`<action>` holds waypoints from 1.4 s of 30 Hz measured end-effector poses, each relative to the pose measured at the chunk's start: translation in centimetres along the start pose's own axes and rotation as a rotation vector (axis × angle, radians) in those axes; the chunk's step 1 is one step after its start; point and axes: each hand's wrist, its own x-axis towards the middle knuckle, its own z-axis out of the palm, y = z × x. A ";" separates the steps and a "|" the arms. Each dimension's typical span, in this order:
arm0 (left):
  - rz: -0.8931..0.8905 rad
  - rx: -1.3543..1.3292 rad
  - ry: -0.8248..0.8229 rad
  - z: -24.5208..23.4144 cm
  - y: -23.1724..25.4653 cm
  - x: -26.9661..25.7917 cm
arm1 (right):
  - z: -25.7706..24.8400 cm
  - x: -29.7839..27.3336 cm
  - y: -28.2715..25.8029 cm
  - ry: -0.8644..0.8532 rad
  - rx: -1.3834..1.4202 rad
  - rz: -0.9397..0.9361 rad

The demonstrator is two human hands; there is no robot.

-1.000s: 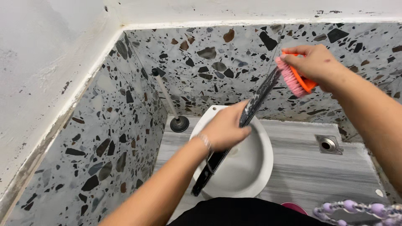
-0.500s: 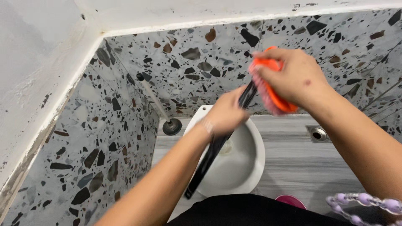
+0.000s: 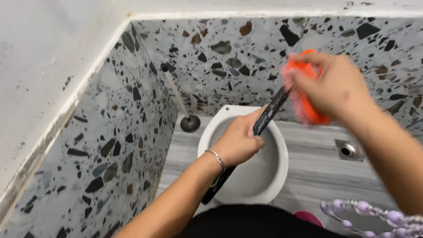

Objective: The person scrubs a black plastic bin lid using an orange brush and soapy water, turning the lid over to clean both sides and the rim, then uses a pink scoop to pour water over it to rinse.

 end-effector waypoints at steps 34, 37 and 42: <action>-0.061 0.146 0.020 -2.0 -1.0 2.1 | 3.1 1.3 0.8 0.122 0.349 0.087; 0.227 -0.058 0.001 -3.1 -2.3 2.6 | 5.7 -2.9 -1.0 0.288 -0.481 -0.260; -0.077 -0.039 -0.010 -4.2 -1.7 2.1 | 5.8 3.9 4.0 0.188 0.405 0.068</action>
